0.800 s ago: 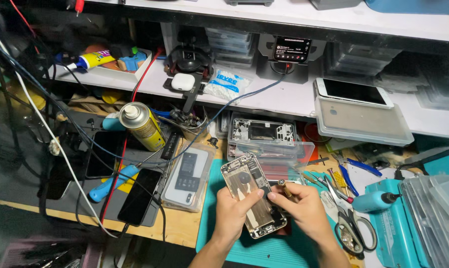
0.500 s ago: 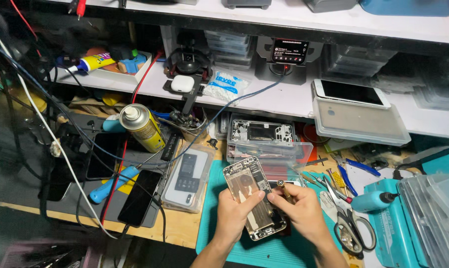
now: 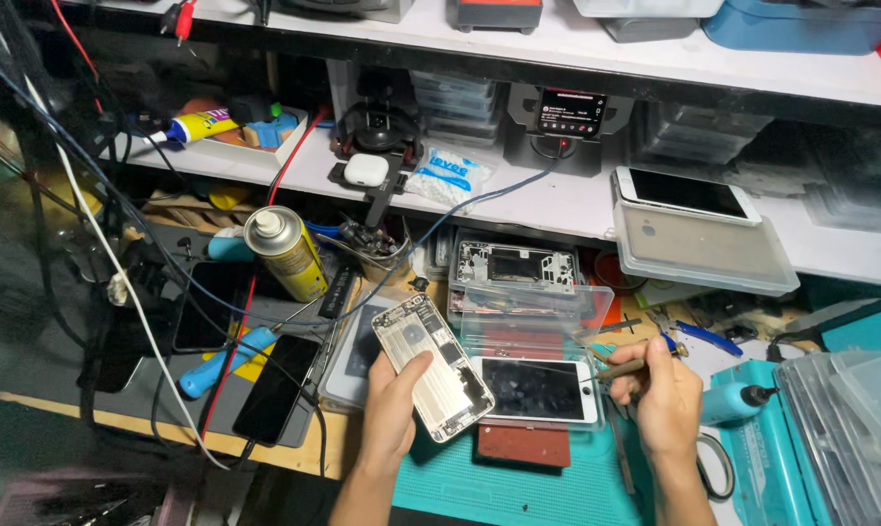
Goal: The person repairs a smartphone at a workbench. They unscrew and pry open the phone's screen, handle the internal frame and battery, clean the inside of the housing, then reassemble the screen and drive screws back in with a screwdriver.
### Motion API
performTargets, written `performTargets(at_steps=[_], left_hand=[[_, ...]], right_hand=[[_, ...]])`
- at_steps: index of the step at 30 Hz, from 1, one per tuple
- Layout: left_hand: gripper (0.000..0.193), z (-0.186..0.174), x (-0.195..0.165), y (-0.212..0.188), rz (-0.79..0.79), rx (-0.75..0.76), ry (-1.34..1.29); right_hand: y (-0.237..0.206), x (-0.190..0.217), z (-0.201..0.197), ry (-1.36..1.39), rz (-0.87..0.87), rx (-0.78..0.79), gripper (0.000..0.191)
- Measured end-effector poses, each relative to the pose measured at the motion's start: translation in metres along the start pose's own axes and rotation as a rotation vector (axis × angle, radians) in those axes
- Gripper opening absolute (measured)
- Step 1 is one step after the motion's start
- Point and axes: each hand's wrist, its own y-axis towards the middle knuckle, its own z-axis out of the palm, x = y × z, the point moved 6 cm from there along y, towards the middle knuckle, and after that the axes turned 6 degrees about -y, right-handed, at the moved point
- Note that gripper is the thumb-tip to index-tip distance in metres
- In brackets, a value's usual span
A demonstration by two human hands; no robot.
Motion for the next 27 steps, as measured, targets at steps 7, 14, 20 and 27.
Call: performTargets(at_steps=[7, 14, 20, 27], left_hand=[[0.038, -0.012, 0.005, -0.004, -0.006, 0.103, 0.083], [0.036, -0.043, -0.023, -0.013, 0.067, 0.042, 0.043], [0.034, -0.064, -0.035, -0.016, 0.146, 0.027, 0.044], [0.034, -0.069, -0.045, -0.024, 0.152, 0.02, 0.043]], right_hand=[[0.001, 0.003, 0.017, 0.149, -0.204, 0.066, 0.054], [-0.007, 0.009, 0.033, -0.055, -0.384, 0.16, 0.051], [-0.007, 0.001, 0.078, 0.119, -0.134, 0.298, 0.044], [-0.035, 0.035, 0.145, 0.029, -0.23, 0.436, 0.011]])
